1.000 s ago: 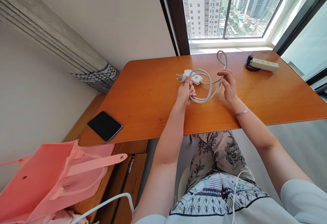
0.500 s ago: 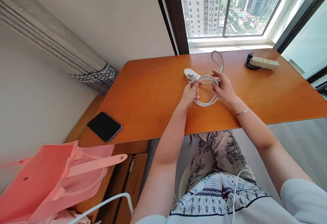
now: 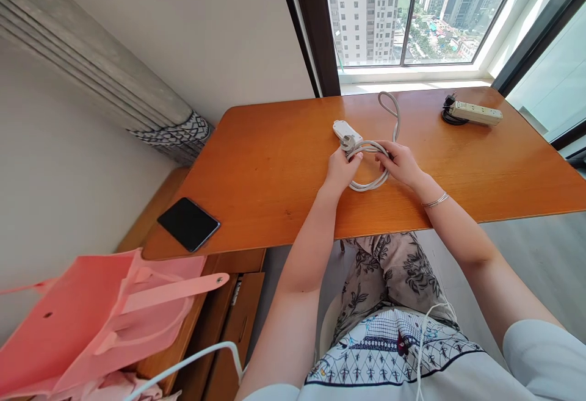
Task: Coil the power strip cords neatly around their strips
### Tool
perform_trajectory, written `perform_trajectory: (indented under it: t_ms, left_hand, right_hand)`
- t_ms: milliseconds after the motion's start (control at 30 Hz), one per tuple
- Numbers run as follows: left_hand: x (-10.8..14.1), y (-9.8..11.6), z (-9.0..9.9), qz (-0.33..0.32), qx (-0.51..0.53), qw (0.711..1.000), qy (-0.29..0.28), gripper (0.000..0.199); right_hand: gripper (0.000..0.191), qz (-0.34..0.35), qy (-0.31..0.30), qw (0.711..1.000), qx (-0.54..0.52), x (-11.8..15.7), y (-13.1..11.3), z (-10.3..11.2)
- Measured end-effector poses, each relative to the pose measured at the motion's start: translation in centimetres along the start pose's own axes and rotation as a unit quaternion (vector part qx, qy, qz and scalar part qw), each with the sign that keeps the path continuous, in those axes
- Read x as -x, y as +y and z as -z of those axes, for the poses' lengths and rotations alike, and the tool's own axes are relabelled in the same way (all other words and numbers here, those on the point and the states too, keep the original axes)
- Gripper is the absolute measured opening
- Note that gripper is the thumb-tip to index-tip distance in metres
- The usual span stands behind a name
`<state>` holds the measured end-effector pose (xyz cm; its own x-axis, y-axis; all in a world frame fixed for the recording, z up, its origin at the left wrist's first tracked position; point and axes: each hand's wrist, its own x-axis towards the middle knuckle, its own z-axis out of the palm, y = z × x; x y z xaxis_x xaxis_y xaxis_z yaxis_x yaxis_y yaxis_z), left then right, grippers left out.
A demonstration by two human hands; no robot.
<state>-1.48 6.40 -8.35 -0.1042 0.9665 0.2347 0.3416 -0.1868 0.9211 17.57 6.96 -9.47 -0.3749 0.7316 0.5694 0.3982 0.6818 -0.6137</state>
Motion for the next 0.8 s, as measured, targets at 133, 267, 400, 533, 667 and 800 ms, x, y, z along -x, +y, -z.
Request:
perform_trajectory:
  t_ms: [133,267,400,533,667,800]
  left_hand:
    - [-0.3,-0.5,0.1,0.016,0.030,0.999,-0.023,0.008]
    - [-0.6,-0.9,0.1,0.047,0.077,0.996,-0.026,0.011]
    - [-0.6,-0.8,0.1,0.097,0.104,0.989,-0.039,0.016]
    - [-0.3,-0.3,0.2,0.122,0.100,0.986,-0.058,0.021]
    - [0.0,0.1,0.5,0.094,0.054,0.991,-0.072,0.026]
    - [-0.2,0.3,1.0,0.078,0.008,0.994,-0.073,0.031]
  right_hand:
    - [0.039,0.016,0.025,0.997,0.069,0.1,0.5,0.2]
    - [0.043,0.000,0.086,0.994,0.067,0.3,1.0,0.2]
    - [0.043,0.019,0.196,0.979,0.043,0.0,1.8,0.6]
    - [0.060,0.049,0.266,0.961,0.061,-0.9,3.2,1.3]
    - [0.061,0.053,0.296,0.951,0.067,-1.8,4.1,2.7]
    - [0.061,0.099,0.349,0.929,0.077,-1.8,4.0,5.1]
